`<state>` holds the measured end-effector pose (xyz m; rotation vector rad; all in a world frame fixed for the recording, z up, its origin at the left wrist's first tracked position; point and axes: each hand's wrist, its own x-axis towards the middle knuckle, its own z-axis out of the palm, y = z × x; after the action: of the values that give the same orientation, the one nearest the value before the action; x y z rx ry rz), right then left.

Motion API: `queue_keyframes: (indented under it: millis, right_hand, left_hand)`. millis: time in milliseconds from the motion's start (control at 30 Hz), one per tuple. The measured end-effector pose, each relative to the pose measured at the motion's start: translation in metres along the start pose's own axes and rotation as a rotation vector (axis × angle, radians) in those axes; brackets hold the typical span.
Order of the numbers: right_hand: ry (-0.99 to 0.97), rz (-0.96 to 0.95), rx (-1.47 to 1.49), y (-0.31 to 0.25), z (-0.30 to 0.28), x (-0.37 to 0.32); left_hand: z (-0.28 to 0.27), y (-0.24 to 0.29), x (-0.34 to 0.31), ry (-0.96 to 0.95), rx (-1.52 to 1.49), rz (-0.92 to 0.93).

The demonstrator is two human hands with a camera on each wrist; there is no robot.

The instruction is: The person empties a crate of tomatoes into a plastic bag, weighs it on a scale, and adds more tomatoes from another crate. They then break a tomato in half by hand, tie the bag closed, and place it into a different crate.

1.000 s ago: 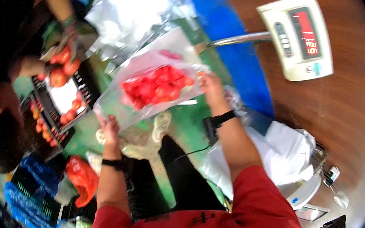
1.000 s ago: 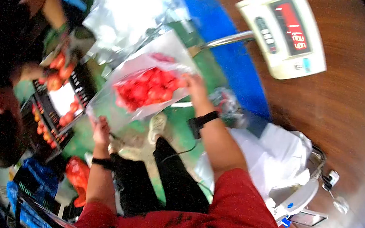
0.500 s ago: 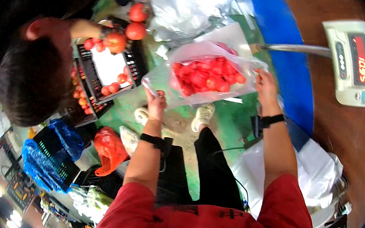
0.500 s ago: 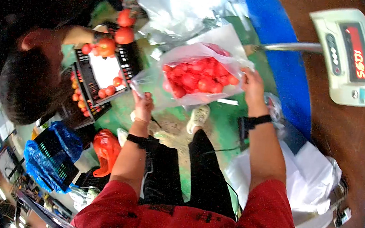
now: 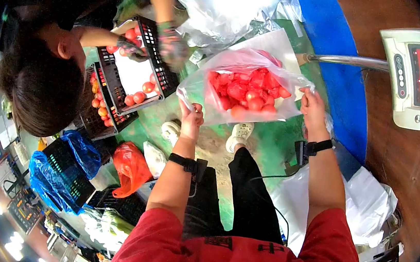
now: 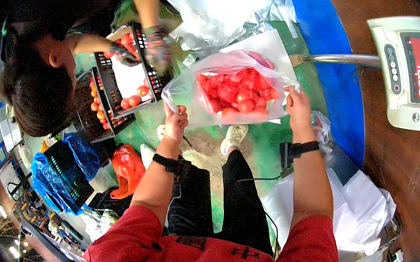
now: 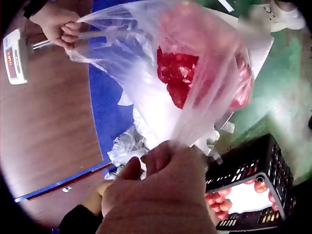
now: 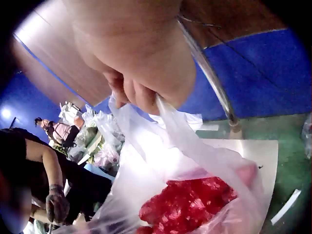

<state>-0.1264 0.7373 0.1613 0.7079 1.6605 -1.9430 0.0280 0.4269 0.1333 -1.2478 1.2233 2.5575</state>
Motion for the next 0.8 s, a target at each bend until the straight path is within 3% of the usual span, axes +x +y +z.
queue_keyframes:
  millis: [167, 233, 300, 367, 500, 567, 800]
  right_hand:
    - [0.020, -0.031, 0.043, -0.012, -0.009, -0.024]
    - [0.029, -0.059, 0.014, -0.030, -0.008, -0.040]
    - [0.048, -0.189, -0.187, -0.048, 0.002, -0.051]
    - [0.051, -0.194, -0.241, -0.051, 0.004, -0.051]
    - [-0.005, -0.215, -0.307, -0.022, -0.015, -0.006]
    - [-0.045, -0.127, -0.174, -0.014, -0.012, 0.004]
    - [0.001, -0.121, -0.093, -0.005, -0.003, 0.015]
  left_hand:
    - [0.050, 0.013, -0.018, -0.126, 0.028, 0.016]
    - [0.081, 0.027, -0.029, -0.319, 0.147, 0.075]
    - [0.096, 0.049, -0.036, -0.307, 0.053, 0.076]
    - [0.091, 0.052, -0.035, -0.311, 0.032, 0.076]
    - [0.033, 0.017, 0.001, -0.019, 0.092, 0.152]
    - [0.014, 0.011, 0.008, 0.120, 0.100, 0.124]
    - [-0.045, -0.005, 0.021, 0.295, 0.072, 0.071]
